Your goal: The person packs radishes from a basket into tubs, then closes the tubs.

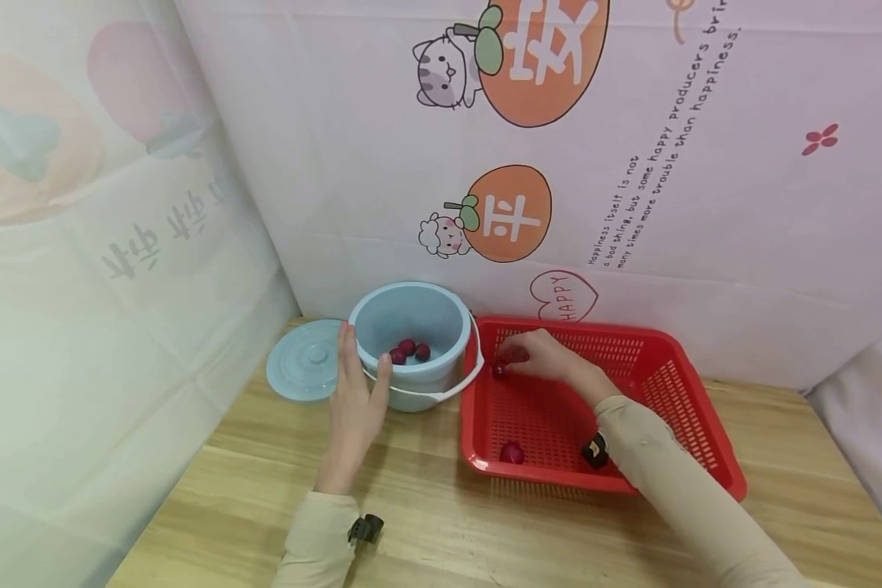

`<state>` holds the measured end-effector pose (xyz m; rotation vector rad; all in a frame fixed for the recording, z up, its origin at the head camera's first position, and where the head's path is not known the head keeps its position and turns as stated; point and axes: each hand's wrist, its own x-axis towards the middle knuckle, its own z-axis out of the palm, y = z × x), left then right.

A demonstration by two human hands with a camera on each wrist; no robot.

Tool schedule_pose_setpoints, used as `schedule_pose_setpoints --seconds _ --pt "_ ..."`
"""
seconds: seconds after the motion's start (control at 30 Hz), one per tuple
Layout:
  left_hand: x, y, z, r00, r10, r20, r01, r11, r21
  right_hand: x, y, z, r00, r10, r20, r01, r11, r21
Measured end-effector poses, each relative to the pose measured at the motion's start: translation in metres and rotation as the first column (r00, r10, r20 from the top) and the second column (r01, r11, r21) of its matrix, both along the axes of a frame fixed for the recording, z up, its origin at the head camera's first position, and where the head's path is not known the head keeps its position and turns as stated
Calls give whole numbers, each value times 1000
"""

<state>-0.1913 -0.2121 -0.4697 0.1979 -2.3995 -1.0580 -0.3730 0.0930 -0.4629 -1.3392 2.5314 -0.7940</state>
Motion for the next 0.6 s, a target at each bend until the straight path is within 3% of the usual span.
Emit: schedule_pose_setpoints --seconds 0.33,0.47,0.6 --pt "1 0 1 1000 -2 11 2 1000 -1 4 -6 -6 999 30 34 -34 992 123" --pt "1 0 1 1000 0 9 0 1000 3 1 -6 -13 997 76 23 -78 993 94" --pt "1 0 1 1000 1 5 -1 1000 7 -10 -4 -32 987 157 43 -158 987 28"
